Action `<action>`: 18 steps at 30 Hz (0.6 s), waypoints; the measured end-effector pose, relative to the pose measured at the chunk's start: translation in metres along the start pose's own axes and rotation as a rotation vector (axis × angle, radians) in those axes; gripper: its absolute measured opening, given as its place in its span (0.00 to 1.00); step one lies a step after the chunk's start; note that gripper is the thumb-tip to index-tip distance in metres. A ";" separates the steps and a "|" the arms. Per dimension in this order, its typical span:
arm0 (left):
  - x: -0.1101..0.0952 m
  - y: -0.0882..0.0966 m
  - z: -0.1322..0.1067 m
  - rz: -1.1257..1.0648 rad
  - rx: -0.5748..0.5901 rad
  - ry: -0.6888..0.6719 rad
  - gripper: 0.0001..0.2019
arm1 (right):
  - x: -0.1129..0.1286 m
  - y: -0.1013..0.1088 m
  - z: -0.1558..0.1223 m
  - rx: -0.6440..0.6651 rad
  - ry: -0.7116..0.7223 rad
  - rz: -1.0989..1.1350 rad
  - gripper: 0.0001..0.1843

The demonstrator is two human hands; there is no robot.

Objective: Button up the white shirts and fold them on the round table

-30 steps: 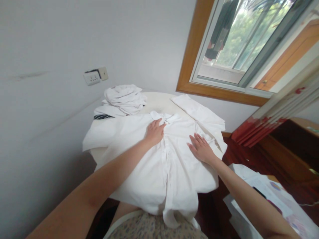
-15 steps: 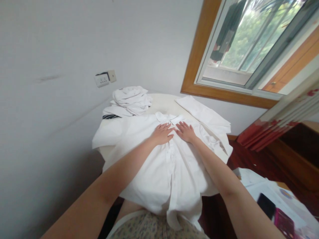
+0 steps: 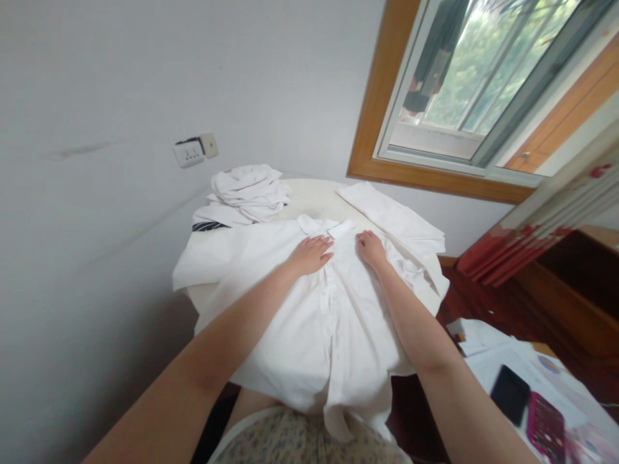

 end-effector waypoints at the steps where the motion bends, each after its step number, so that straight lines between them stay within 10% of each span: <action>1: 0.001 -0.005 0.001 -0.002 0.040 0.004 0.22 | 0.003 0.003 -0.002 0.004 0.008 0.001 0.23; 8: 0.008 -0.013 0.002 0.005 0.054 0.026 0.23 | 0.063 -0.003 -0.059 0.156 0.374 0.009 0.29; 18: 0.011 -0.011 -0.002 -0.004 0.060 -0.016 0.24 | 0.065 0.039 -0.164 0.337 0.814 0.116 0.32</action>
Point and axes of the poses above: each hand's wrist, its own z-axis towards the middle knuckle, its own y-axis out of the back of the hand, x = y × z, the point moved 8 cm from there along z, towards the middle knuckle, and after that the axes turned 3 degrees about -y, right-handed, at the moved point
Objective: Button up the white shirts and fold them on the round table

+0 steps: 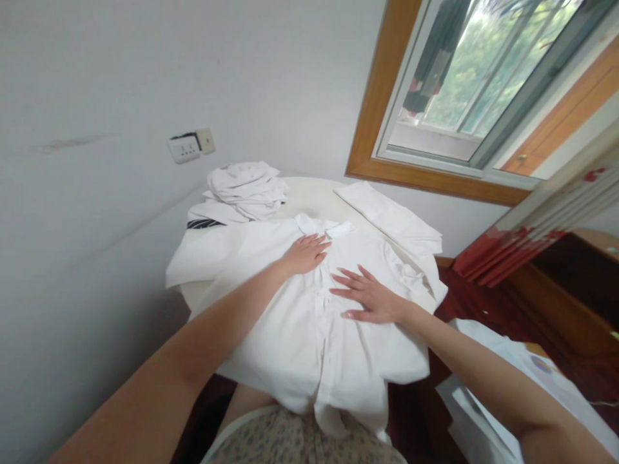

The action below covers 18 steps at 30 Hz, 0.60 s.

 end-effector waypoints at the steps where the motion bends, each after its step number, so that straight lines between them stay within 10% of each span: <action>1: 0.000 0.000 0.000 0.001 0.005 0.006 0.24 | 0.009 0.000 -0.007 0.017 0.016 0.022 0.32; 8: -0.004 0.000 0.000 -0.012 0.039 0.046 0.28 | 0.033 0.008 -0.033 0.077 0.043 0.238 0.29; 13: -0.003 -0.002 0.000 -0.008 0.056 0.033 0.32 | -0.043 0.026 0.014 -0.243 -0.223 0.115 0.27; 18: -0.005 -0.003 -0.004 0.019 0.040 0.020 0.31 | -0.125 0.000 0.051 -0.150 -0.716 -0.064 0.33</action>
Point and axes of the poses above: each hand's wrist, its own z-axis towards the middle knuckle, its own y-axis out of the back of the hand, x = y × z, the point moved 8 cm from there along z, towards the middle knuckle, and after that the axes turned 3 degrees about -y, right-handed, at the moved point
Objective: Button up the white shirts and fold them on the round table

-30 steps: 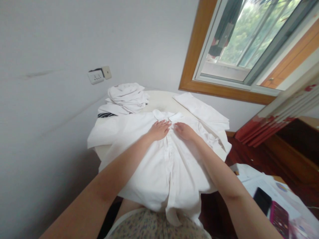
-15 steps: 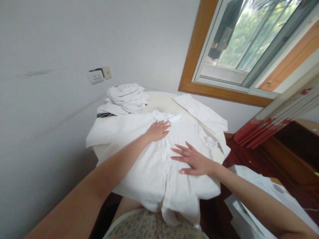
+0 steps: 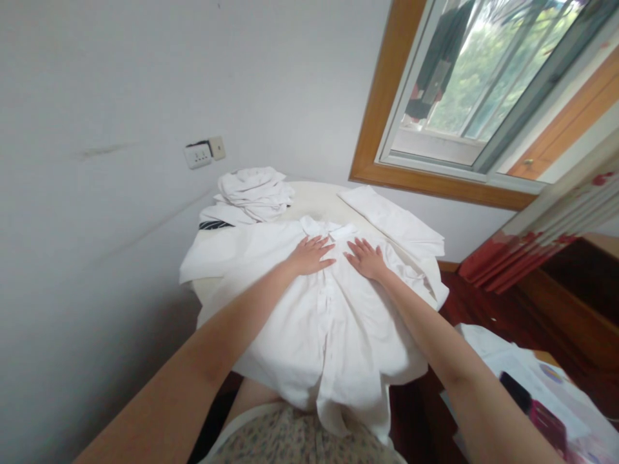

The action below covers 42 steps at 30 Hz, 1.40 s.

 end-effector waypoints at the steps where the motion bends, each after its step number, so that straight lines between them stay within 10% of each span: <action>1: -0.001 0.000 -0.001 0.011 0.000 0.001 0.31 | -0.008 -0.004 0.007 0.008 -0.068 -0.021 0.34; 8: 0.019 0.021 -0.020 0.163 -0.236 0.192 0.29 | -0.038 -0.011 0.027 0.009 -0.153 -0.099 0.38; 20: 0.145 0.036 -0.088 0.302 -0.043 0.322 0.29 | -0.040 -0.011 0.028 -0.033 -0.112 -0.099 0.37; 26: 0.099 0.073 -0.073 0.359 -0.174 0.235 0.23 | -0.039 -0.009 0.027 -0.033 -0.111 -0.107 0.37; 30: 0.061 0.065 -0.050 0.286 -0.160 0.178 0.25 | -0.038 -0.008 0.026 -0.024 -0.111 -0.110 0.37; 36: 0.078 0.020 -0.060 0.147 0.046 0.257 0.32 | -0.037 -0.008 0.026 -0.022 -0.105 -0.116 0.37; 42: 0.067 0.024 -0.098 0.190 0.032 0.112 0.31 | -0.036 -0.007 0.024 -0.014 -0.090 -0.098 0.36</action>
Point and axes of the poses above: each hand's wrist, its own z-axis towards the middle knuckle, its own y-axis out of the back of the hand, x = y × z, the point moved 8 cm from there along z, towards the middle knuckle, and after that the axes turned 3 degrees about -y, right-handed, at the moved point
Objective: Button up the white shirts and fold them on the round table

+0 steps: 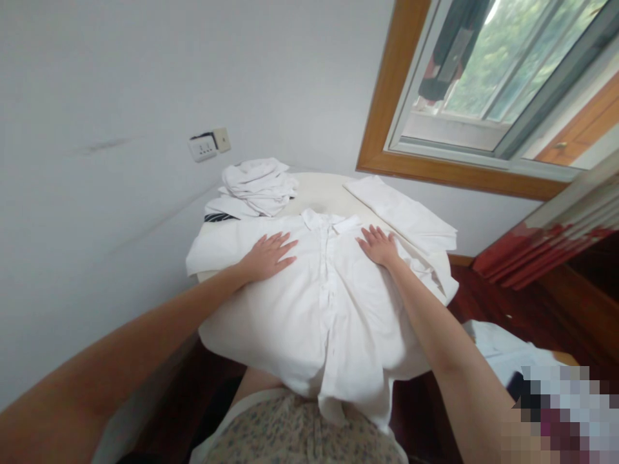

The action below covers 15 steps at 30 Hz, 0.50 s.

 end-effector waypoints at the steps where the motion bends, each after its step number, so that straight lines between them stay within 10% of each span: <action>1: -0.004 0.002 -0.008 0.004 -0.006 -0.030 0.30 | 0.000 0.000 -0.001 0.000 0.006 0.004 0.36; 6: -0.028 0.018 -0.026 -0.033 -0.067 -0.199 0.27 | 0.001 0.000 -0.003 0.009 0.024 0.014 0.36; 15: -0.130 0.047 0.015 -0.290 -0.017 -0.722 0.20 | 0.000 0.002 -0.003 -0.007 0.006 0.005 0.35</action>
Point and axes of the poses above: each hand's wrist, its own z-axis towards the middle knuckle, its own y-axis out of the back of the hand, x = y × z, the point moved 8 cm from there along z, towards the middle knuckle, and after that the axes turned 3 degrees about -y, right-handed, at the moved point
